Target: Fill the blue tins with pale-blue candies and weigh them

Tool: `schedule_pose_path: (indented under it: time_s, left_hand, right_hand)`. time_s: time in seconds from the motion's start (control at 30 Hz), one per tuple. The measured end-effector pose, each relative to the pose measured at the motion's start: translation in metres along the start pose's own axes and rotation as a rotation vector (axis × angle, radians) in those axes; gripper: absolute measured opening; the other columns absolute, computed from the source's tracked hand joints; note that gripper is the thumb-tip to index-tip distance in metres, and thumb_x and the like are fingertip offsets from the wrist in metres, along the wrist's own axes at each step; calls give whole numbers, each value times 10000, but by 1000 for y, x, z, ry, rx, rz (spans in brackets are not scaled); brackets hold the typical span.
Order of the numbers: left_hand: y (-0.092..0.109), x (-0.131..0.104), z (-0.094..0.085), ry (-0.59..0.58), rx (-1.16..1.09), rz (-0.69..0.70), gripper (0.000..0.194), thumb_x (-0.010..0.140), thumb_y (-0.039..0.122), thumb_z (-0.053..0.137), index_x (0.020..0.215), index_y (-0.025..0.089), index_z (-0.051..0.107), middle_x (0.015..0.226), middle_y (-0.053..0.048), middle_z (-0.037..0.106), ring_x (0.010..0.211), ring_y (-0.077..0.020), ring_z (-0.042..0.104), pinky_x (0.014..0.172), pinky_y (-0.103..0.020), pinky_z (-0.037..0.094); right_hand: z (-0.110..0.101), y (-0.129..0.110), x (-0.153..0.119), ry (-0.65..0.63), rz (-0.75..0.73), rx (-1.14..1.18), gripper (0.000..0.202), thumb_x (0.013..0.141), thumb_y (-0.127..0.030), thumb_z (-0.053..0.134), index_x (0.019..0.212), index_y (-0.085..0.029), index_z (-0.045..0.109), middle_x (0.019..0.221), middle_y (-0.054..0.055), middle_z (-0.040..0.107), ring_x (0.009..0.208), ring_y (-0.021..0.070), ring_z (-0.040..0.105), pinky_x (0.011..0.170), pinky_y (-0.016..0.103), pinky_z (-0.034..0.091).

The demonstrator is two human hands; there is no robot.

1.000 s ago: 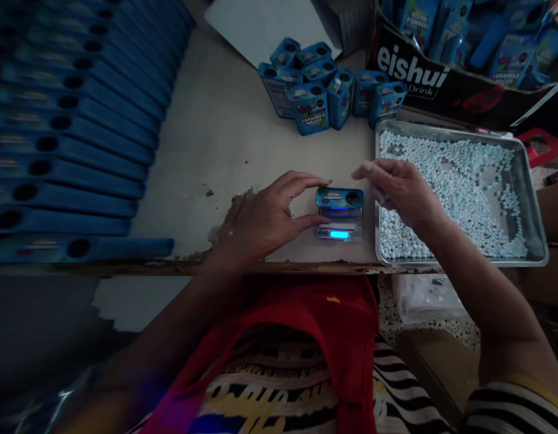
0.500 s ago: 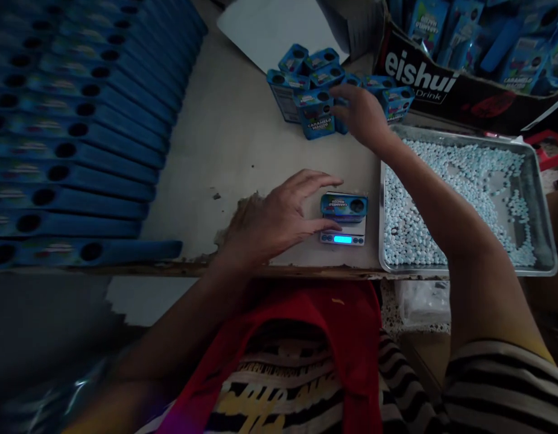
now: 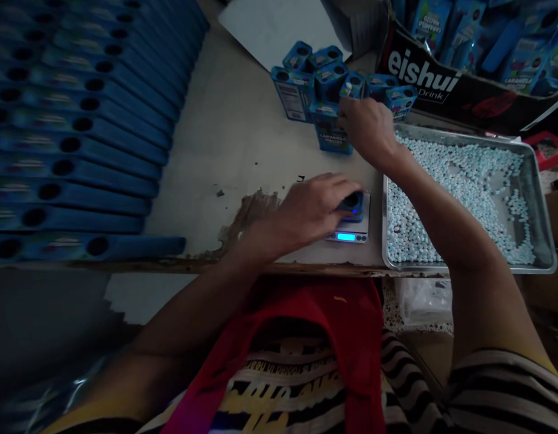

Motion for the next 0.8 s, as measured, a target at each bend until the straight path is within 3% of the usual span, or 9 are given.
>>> schedule_pose_path:
  time_s: [0.07, 0.17, 0.3, 0.43, 0.57, 0.7, 0.8]
  left_hand:
    - [-21, -21, -31, 85, 3, -55, 409, 1003, 115, 713, 1392, 238, 746, 1368, -78, 790, 1297, -301, 746, 1104, -406, 612]
    - [-67, -68, -82, 170, 64, -216, 338, 1029, 226, 760, 1367, 213, 755, 1371, -70, 800, 1249, -281, 751, 1145, -417, 602]
    - [-127, -131, -125, 195, 162, -502, 390, 1105, 469, 727, 1330, 153, 763, 1227, -95, 822, 999, -240, 733, 1012, -424, 632]
    - [-156, -168, -132, 109, 138, -601, 560, 1031, 656, 739, 1325, 181, 779, 1157, -76, 831, 907, -227, 696, 931, -421, 642]
    - [-168, -186, -130, 73, 33, -563, 641, 955, 718, 681, 1319, 202, 790, 1227, -62, 830, 960, -234, 725, 1004, -447, 645]
    - [-179, -200, -129, 55, 19, -518, 652, 869, 670, 642, 1293, 204, 811, 1248, -44, 842, 1063, -253, 763, 1049, -441, 637]
    - [-187, -208, -132, 75, 23, -483, 654, 868, 685, 617, 1270, 217, 834, 1261, -32, 857, 1154, -257, 770, 1087, -420, 618]
  right_hand:
    - [-14, 6, -34, 15, -17, -92, 62, 1089, -200, 778, 1045, -170, 809, 859, 41, 742, 816, 182, 582, 707, 344, 227]
    - [-23, 11, -94, 41, -94, -160, 184, 1119, -257, 675, 1188, -187, 831, 996, 90, 849, 827, 243, 699, 713, 350, 306]
    - [-3, 11, -159, 5, -153, -144, 284, 1136, -310, 565, 1216, -217, 821, 939, 88, 869, 756, 253, 756, 665, 346, 337]
    - [19, 16, -193, 48, -172, -162, 351, 1148, -350, 507, 1210, -228, 831, 904, 105, 875, 688, 269, 768, 614, 345, 307]
    - [26, 34, -198, 122, -164, -76, 389, 1138, -425, 519, 1176, -228, 851, 873, 139, 864, 650, 313, 775, 595, 365, 353]
    - [16, 42, -195, 80, -53, 235, 401, 1060, -547, 658, 1252, -248, 844, 782, 78, 790, 593, 273, 698, 599, 364, 414]
    - [1, 48, -193, 115, 168, 626, 340, 1010, -564, 788, 1225, -306, 834, 696, 18, 650, 581, 224, 567, 562, 358, 385]
Point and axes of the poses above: each hand's wrist, its own x-axis towards the middle knuckle, its own z-axis out of the palm, y = z × x, the point moved 7 cm from there along x, towards the middle knuckle
